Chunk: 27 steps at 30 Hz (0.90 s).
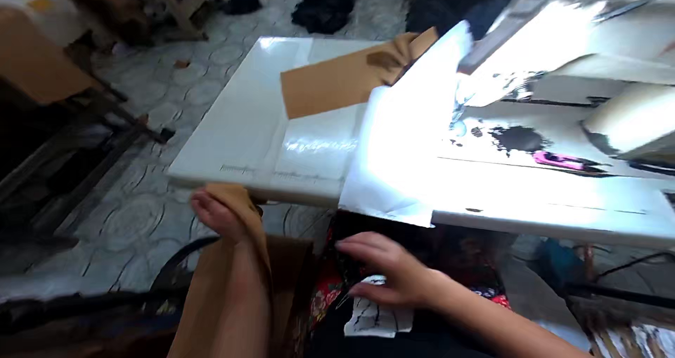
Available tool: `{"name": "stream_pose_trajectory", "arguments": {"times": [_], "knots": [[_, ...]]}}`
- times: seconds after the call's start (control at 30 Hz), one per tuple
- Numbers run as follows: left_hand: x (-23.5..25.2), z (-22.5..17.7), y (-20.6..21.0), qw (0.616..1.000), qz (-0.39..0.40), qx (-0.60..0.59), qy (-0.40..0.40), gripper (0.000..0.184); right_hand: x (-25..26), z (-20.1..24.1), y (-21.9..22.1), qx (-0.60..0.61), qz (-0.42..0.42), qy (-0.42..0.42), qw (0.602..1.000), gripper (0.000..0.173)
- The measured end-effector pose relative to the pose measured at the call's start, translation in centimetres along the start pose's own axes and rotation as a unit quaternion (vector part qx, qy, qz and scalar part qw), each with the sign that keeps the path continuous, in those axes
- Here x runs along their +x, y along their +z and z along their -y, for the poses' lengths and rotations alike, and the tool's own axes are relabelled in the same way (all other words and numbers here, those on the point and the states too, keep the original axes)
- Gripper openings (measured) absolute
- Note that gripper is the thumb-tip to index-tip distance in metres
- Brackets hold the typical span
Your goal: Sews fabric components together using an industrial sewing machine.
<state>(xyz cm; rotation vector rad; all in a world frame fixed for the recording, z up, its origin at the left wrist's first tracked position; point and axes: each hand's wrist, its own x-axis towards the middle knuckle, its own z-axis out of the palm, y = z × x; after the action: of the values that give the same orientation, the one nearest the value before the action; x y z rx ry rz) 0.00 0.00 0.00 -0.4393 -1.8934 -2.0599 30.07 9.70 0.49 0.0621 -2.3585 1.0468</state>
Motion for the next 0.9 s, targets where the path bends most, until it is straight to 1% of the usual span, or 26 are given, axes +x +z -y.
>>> {"name": "stream_pose_trajectory", "arguments": {"times": [0.03, 0.07, 0.1, 0.13, 0.17, 0.2, 0.23, 0.27, 0.3, 0.33, 0.37, 0.4, 0.43, 0.47, 0.53, 0.57, 0.63, 0.67, 0.7, 0.73, 0.77, 0.8, 0.83, 0.87, 0.9], "knots": [[0.9, -2.5, 1.8, 0.997, 0.012, -0.054, 0.057, 0.036, 1.5, 0.0, 1.4, 0.046, 0.047, 0.010, 0.998, 0.070], [1.8, -5.1, 3.7, 0.989, 0.022, -0.106, 0.099, 0.033, 3.2, 0.2, 2.6, 0.095, 0.076, 0.017, 0.993, 0.084], [2.3, -8.2, 5.6, 0.983, 0.031, -0.135, 0.123, 0.033, 5.0, 0.6, 3.6, 0.149, 0.087, 0.024, 0.985, 0.093], [2.4, -11.8, 7.5, 0.981, 0.032, -0.140, 0.134, 0.034, 6.8, 1.3, 4.2, 0.200, 0.083, 0.031, 0.976, 0.094], [2.2, -15.5, 9.3, 0.983, 0.040, -0.130, 0.125, 0.037, 8.3, 2.1, 4.4, 0.237, 0.061, 0.039, 0.969, 0.085], [1.9, -18.7, 11.0, 0.984, 0.053, -0.129, 0.110, 0.038, 9.4, 2.8, 4.2, 0.260, 0.027, 0.064, 0.963, 0.068], [2.0, -20.2, 12.9, 0.981, 0.063, -0.138, 0.121, 0.037, 10.3, 3.4, 3.7, 0.269, -0.022, 0.097, 0.958, 0.049], [2.2, -20.5, 14.7, 0.975, 0.073, -0.145, 0.152, 0.035, 10.7, 3.4, 3.4, 0.260, -0.081, 0.117, 0.955, 0.034], [2.1, -20.4, 16.3, 0.969, 0.094, -0.143, 0.178, 0.036, 10.6, 3.0, 2.9, 0.248, -0.118, 0.128, 0.953, 0.029], [1.5, -19.9, 17.6, 0.963, 0.122, -0.119, 0.208, 0.036, 9.9, 2.6, 2.0, 0.239, -0.123, 0.132, 0.954, 0.029], [0.6, -19.5, 18.4, 0.957, 0.162, -0.071, 0.228, 0.037, 8.8, 2.4, 1.2, 0.234, -0.112, 0.134, 0.957, 0.028], [-0.7, -18.9, 18.8, 0.946, 0.219, -0.010, 0.240, 0.037, 7.2, 2.3, 0.5, 0.231, -0.096, 0.141, 0.958, 0.028], [-2.1, -18.3, 18.9, 0.923, 0.290, 0.054, 0.249, 0.037, 5.5, 2.2, -0.1, 0.228, -0.080, 0.153, 0.958, 0.027], [-3.6, -17.3, 19.0, 0.888, 0.364, 0.113, 0.257, 0.036, 3.6, 2.1, -0.5, 0.228, -0.063, 0.169, 0.957, 0.027], [-6.4, -14.0, 19.8, 0.807, 0.490, 0.196, 0.265, 0.032, -0.3, 1.4, -0.9, 0.228, -0.023, 0.211, 0.950, 0.028], [-7.7, -12.2, 20.1, 0.760, 0.548, 0.237, 0.258, 0.035, -1.9, 1.1, -1.3, 0.223, 0.007, 0.236, 0.946, 0.029], [-9.9, -9.8, 20.0, 0.664, 0.638, 0.320, 0.224, 0.055, -4.4, 0.8, -2.8, 0.190, 0.076, 0.267, 0.942, 0.030], [-10.7, -9.3, 19.7, 0.626, 0.665, 0.349, 0.211, 0.060, -5.3, 0.8, -3.6, 0.162, 0.098, 0.274, 0.943, 0.030], [-11.3, -9.3, 19.2, 0.609, 0.674, 0.360, 0.212, 0.062, -6.0, 1.0, -4.4, 0.124, 0.092, 0.279, 0.948, 0.031], [-11.9, -9.5, 18.6, 0.604, 0.679, 0.358, 0.215, 0.063, -6.5, 1.3, -5.2, 0.072, 0.049, 0.281, 0.956, 0.031], [-12.5, -9.8, 18.0, 0.603, 0.683, 0.351, 0.218, 0.063, -6.7, 1.6, -5.8, 0.003, -0.027, 0.267, 0.963, 0.029], [-13.3, -10.2, 17.2, 0.603, 0.686, 0.342, 0.224, 0.062, -6.5, 1.5, -6.2, -0.076, -0.116, 0.236, 0.962, 0.026], [-14.3, -10.6, 16.3, 0.604, 0.688, 0.327, 0.234, 0.060, -5.9, 1.3, -6.8, -0.154, -0.187, 0.207, 0.948, 0.024], [-15.1, -11.0, 15.5, 0.610, 0.688, 0.302, 0.250, 0.056, -5.1, 0.9, -7.5, -0.220, -0.230, 0.182, 0.930, 0.025], [-15.8, -11.0, 14.9, 0.631, 0.675, 0.256, 0.283, 0.049, -4.3, 0.0, -8.2, -0.270, -0.244, 0.167, 0.916, 0.027]]}}
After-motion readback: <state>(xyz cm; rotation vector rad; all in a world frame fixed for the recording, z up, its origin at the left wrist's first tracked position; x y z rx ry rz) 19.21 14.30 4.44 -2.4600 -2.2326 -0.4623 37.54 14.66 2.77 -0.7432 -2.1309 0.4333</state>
